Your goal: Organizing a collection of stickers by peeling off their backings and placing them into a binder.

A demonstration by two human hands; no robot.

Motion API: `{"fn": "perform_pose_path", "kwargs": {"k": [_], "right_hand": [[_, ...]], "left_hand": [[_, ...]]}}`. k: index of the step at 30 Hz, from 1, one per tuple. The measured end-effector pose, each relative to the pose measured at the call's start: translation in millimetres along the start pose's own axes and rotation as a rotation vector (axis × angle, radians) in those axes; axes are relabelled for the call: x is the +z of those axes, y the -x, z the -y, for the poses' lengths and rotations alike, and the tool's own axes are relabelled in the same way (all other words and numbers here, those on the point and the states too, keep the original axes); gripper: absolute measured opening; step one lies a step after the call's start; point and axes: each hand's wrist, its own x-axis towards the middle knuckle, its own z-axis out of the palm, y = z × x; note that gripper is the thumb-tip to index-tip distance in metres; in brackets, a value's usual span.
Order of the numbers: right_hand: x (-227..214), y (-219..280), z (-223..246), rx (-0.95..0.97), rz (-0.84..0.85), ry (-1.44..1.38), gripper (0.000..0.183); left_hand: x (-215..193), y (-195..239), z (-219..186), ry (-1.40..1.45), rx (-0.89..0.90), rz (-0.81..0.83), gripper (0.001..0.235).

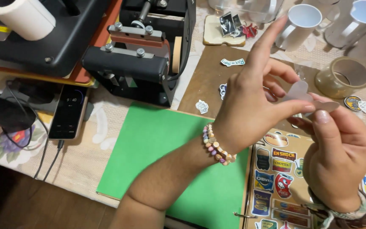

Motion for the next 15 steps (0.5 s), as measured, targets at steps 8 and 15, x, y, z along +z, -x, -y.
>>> {"fn": "perform_pose_path", "kwargs": {"k": [8,15], "right_hand": [[-3.8,2.8,0.2,-0.006,0.019,0.013,0.028],[-3.1,2.4,5.4,0.016,0.026,0.000,0.026]], "left_hand": [[-1.5,2.6,-11.9,0.177,-0.078,0.053,0.115],[-1.2,1.8,-9.7,0.201,-0.058,0.066,0.113]]}}
